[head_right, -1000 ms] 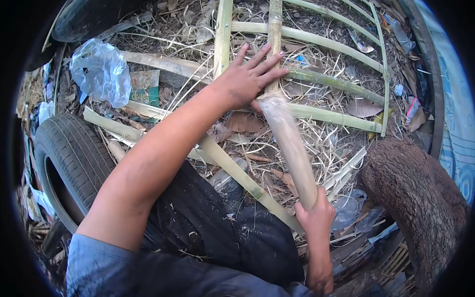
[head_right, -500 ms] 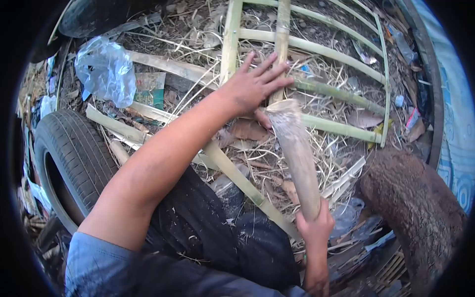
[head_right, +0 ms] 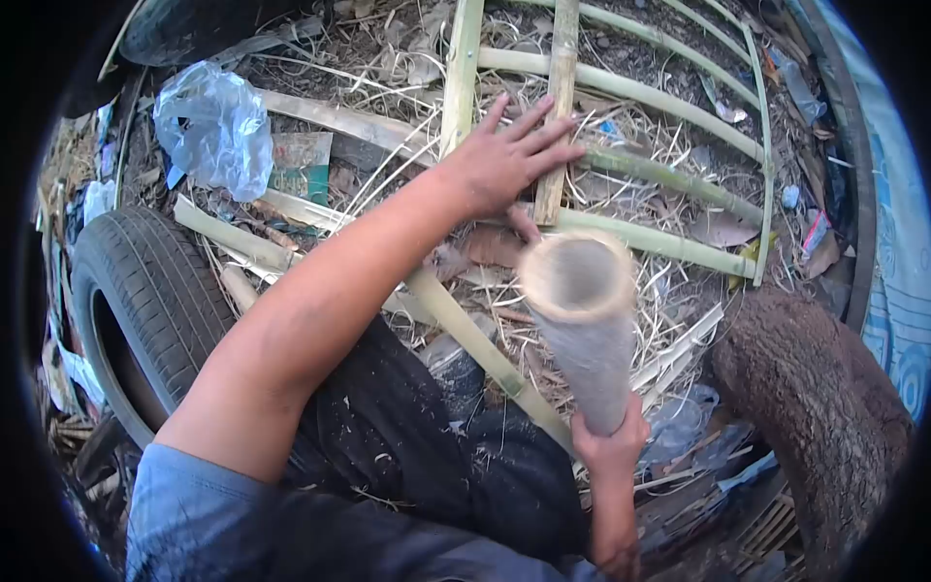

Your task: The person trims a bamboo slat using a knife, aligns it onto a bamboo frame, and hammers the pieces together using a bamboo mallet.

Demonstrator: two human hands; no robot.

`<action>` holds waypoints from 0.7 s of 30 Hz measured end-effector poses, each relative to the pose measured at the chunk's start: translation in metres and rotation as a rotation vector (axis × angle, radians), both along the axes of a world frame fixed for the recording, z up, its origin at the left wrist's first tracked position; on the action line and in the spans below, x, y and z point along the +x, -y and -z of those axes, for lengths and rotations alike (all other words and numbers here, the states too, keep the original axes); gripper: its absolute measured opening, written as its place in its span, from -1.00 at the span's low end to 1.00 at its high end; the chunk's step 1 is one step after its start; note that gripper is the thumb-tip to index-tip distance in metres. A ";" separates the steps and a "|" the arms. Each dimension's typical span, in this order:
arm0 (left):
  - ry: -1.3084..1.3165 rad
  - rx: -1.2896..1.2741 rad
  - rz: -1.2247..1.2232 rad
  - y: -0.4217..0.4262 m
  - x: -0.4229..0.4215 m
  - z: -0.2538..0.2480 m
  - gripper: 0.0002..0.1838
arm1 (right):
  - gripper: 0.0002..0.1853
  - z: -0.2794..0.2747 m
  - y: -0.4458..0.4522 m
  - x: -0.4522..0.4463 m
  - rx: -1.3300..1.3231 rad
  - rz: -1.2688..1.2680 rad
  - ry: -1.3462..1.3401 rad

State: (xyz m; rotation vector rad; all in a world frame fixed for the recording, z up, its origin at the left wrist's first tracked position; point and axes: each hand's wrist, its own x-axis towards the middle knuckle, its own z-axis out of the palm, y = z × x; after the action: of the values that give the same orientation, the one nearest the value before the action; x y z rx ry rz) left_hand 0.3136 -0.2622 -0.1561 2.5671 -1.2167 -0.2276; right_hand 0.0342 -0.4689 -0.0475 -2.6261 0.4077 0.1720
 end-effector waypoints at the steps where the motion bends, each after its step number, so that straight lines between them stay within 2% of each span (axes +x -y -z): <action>1: 0.000 -0.003 0.009 0.000 -0.001 -0.001 0.33 | -0.54 0.002 -0.001 0.003 0.049 0.075 0.015; 2: -0.004 0.006 0.009 0.001 -0.001 -0.002 0.35 | -0.57 0.005 0.007 0.010 -0.169 0.024 -0.254; 3: -0.002 0.017 0.003 0.001 0.002 -0.004 0.37 | -0.57 0.001 0.005 0.007 -0.174 0.027 -0.243; 5: -0.029 -0.002 -0.005 -0.003 0.006 -0.003 0.39 | -0.56 0.001 -0.001 0.006 0.100 0.089 0.119; 7: 0.005 -0.051 -0.001 -0.001 0.000 0.001 0.40 | -0.55 0.007 -0.001 -0.003 0.102 0.080 0.181; 9: 0.025 -0.048 0.003 0.001 -0.001 -0.004 0.41 | -0.53 0.018 0.012 -0.001 -0.116 0.036 -0.257; 10: 0.014 -0.045 0.007 0.001 0.004 -0.005 0.42 | -0.53 0.018 0.010 -0.001 -0.020 0.035 -0.046; 11: -0.019 -0.037 0.007 -0.002 0.001 -0.004 0.42 | -0.53 0.021 0.010 0.001 -0.013 0.023 -0.047; 13: -0.019 -0.027 0.018 -0.002 -0.002 -0.004 0.42 | -0.51 0.009 -0.002 -0.001 0.132 0.156 0.073; 14: -0.024 0.002 0.018 -0.002 0.000 -0.007 0.43 | -0.49 0.014 0.007 0.001 -0.036 0.100 -0.149; 15: -0.032 0.029 0.015 -0.001 0.001 -0.010 0.44 | -0.49 0.008 0.004 -0.004 -0.040 0.106 -0.145; 16: 0.147 0.018 -0.015 0.002 0.002 -0.007 0.34 | -0.50 0.005 0.000 -0.004 -0.004 0.052 -0.020; 17: 0.092 -0.002 -0.014 0.001 0.001 -0.005 0.19 | -0.50 0.006 -0.001 0.000 0.036 -0.015 0.096; 18: 0.038 0.003 -0.012 -0.001 0.001 0.000 0.19 | -0.49 0.007 -0.002 -0.003 0.121 -0.031 0.232; 19: -0.021 0.003 0.005 -0.001 0.001 -0.006 0.20 | -0.49 0.006 -0.004 -0.004 0.124 -0.019 0.210; 20: 0.081 -0.012 -0.014 0.001 -0.001 0.007 0.38 | -0.55 0.008 -0.001 0.006 -0.037 -0.003 -0.033; 21: 0.083 -0.017 -0.006 0.002 -0.004 0.000 0.38 | -0.61 0.008 0.002 0.010 -0.197 0.014 -0.278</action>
State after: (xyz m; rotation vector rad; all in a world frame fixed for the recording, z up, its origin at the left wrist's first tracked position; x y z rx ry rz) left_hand 0.3098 -0.2647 -0.1565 2.5891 -1.2340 -0.1098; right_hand 0.0437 -0.4711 -0.0554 -2.7988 0.5611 0.5207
